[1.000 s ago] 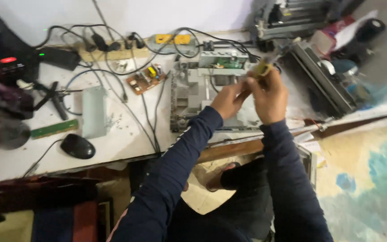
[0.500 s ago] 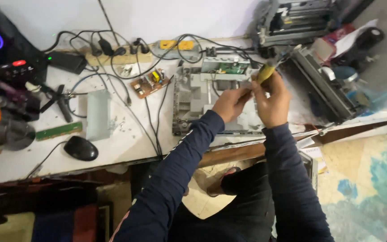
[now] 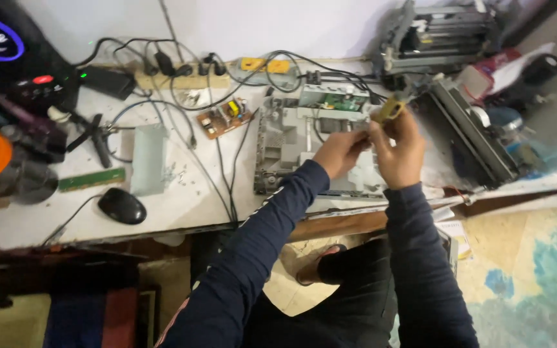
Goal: Disassembling an electronic device by removing screws and extracting internal components like circuit boards and metal shields.
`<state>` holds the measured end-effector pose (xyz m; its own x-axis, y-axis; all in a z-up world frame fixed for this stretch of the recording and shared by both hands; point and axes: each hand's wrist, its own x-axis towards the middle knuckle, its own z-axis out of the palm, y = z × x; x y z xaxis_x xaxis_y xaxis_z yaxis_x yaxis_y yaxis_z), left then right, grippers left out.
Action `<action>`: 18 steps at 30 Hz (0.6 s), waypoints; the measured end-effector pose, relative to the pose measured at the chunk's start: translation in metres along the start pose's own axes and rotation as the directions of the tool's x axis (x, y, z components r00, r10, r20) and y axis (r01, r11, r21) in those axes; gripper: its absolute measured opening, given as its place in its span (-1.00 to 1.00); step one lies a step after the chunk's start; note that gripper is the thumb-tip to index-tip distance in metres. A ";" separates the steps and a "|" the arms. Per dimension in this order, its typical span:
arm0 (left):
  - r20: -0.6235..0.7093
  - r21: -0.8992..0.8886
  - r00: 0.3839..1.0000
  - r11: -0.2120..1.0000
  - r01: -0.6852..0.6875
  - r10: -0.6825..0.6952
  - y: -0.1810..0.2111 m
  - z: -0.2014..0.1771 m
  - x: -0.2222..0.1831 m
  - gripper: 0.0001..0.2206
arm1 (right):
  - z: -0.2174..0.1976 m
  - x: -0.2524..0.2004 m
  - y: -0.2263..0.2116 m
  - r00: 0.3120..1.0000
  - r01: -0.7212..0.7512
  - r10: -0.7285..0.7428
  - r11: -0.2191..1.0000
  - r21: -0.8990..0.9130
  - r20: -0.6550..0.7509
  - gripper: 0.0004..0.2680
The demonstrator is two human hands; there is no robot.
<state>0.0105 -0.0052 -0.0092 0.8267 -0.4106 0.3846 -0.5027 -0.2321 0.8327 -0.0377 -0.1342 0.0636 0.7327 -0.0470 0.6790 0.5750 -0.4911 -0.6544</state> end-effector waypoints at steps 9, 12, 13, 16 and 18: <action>-0.074 -0.049 0.997 0.999 0.019 -0.023 0.032 -0.021 -0.011 -0.76 | 0.002 -0.001 -0.014 0.998 -0.057 0.054 0.982 -0.181 -0.022 -0.76; -0.081 -0.049 0.996 0.998 -0.046 0.042 0.009 -0.009 -0.007 -0.78 | 0.004 0.000 -0.021 0.999 0.021 -0.020 0.999 -0.026 0.028 -0.58; -0.066 -0.023 0.997 0.999 -0.032 0.031 0.002 -0.006 -0.007 -0.78 | 0.004 0.001 -0.019 0.999 0.042 -0.041 0.999 -0.012 0.035 -0.57; -0.058 0.037 0.997 0.999 -0.038 0.040 0.000 -0.006 -0.004 -0.84 | 0.000 0.000 0.009 1.000 0.019 -0.019 0.998 -0.067 0.003 -0.59; -0.073 0.078 0.996 0.996 -0.053 0.059 0.014 -0.011 -0.009 -0.88 | -0.001 -0.005 0.017 0.999 -0.022 0.019 0.992 -0.122 -0.032 -0.61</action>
<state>-0.0013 0.0052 0.0036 0.8122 -0.3576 0.4610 -0.5639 -0.2782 0.7776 -0.0320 -0.1434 0.0493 0.7312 -0.0838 0.6770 0.5096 -0.5927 -0.6238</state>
